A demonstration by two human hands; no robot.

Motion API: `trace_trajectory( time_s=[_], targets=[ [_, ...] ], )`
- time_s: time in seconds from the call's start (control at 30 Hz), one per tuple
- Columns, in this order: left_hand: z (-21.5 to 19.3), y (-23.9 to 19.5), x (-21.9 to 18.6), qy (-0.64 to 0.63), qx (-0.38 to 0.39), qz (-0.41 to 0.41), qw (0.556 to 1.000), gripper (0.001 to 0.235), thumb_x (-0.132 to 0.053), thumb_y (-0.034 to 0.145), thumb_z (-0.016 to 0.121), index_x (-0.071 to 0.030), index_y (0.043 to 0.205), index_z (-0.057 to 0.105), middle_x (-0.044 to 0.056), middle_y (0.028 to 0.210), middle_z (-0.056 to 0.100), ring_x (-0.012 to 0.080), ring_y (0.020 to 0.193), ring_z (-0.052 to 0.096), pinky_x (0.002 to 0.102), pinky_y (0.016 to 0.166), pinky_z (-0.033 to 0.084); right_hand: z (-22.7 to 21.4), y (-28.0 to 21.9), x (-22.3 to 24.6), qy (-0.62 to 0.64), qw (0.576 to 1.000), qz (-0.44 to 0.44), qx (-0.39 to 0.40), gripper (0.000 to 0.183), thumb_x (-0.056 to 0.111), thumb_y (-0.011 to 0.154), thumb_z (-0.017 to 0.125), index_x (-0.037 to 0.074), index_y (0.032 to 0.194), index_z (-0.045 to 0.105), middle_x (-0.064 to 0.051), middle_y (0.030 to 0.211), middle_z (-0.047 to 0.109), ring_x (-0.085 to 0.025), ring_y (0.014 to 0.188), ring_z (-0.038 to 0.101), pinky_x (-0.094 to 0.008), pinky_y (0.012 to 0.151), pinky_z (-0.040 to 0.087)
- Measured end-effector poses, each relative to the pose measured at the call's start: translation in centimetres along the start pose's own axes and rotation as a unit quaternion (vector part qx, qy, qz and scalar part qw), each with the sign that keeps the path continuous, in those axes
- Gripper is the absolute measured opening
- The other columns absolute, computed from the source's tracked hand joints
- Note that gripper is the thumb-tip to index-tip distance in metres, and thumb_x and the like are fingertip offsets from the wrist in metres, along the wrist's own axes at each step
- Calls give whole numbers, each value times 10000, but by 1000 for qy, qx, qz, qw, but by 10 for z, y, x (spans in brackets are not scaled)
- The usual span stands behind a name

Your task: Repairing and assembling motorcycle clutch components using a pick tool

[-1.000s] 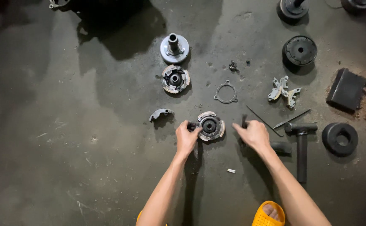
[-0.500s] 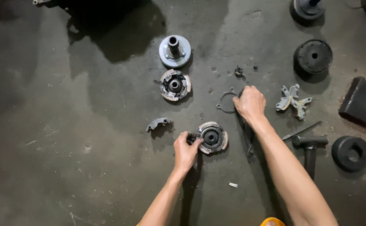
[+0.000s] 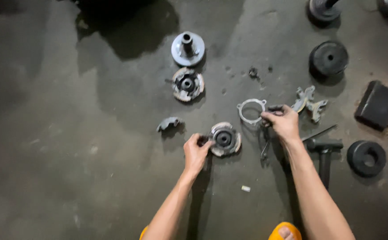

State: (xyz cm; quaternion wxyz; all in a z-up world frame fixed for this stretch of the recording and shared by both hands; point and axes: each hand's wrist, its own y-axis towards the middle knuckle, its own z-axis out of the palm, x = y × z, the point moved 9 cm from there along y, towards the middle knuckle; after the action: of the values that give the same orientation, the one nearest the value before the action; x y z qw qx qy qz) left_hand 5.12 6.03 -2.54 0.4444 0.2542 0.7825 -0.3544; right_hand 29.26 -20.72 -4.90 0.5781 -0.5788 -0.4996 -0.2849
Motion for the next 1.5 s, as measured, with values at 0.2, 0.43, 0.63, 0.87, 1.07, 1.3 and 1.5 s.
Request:
trace_trajectory(
  time_s=[0.2,0.43,0.63,0.87,1.07,1.3,1.5],
  targets=[
    [-34,-19,-26,-22,-85,56,995,98,-122,930,737,-52,998,729,157,879,684,347,852,729,396,678,597,27,-56,10,64,996,5,57,487,-10,798,841,-163,1165,560,-224,779,686,-242,547,687,-342,472,592],
    [-9,-16,-25,-172,-29,-9,985,144,-135,964,703,-19,1019,768,168,839,730,183,745,665,375,611,588,49,-94,10,56,993,24,103,483,-28,780,840,-183,1143,562,-245,760,698,-263,543,686,-343,456,575],
    [1,-29,-39,-195,25,-34,980,192,-179,856,827,-56,1004,822,146,831,783,144,717,691,335,583,582,63,-116,17,78,988,49,125,465,-46,752,864,-164,1136,628,-279,790,710,-283,570,701,-378,481,606],
    [-34,-80,-149,-10,-31,412,911,219,44,916,676,-89,1042,794,108,1025,762,294,954,747,374,845,608,52,-130,-3,149,975,150,74,419,323,1038,678,-94,1006,680,-204,770,643,-220,566,639,-336,454,574],
    [-2,-114,-123,136,6,575,807,178,-42,977,645,-61,1123,745,155,1114,684,356,1053,678,406,931,589,76,-146,-1,155,976,123,91,288,101,915,786,-146,998,661,-276,804,691,-330,587,715,-453,483,634],
    [-25,-67,-64,69,-5,266,961,325,9,886,727,54,1191,626,270,1058,609,488,982,654,523,843,564,68,-124,29,-80,995,18,55,201,106,819,882,-26,770,739,-240,611,703,-259,493,715,-377,410,570],
    [-12,-16,-25,59,31,83,994,266,-200,886,786,-14,1059,705,196,950,712,422,942,711,480,825,568,85,-103,-5,-248,963,79,65,273,319,785,885,90,919,821,-151,678,752,-281,645,763,-404,566,574]
  ],
)
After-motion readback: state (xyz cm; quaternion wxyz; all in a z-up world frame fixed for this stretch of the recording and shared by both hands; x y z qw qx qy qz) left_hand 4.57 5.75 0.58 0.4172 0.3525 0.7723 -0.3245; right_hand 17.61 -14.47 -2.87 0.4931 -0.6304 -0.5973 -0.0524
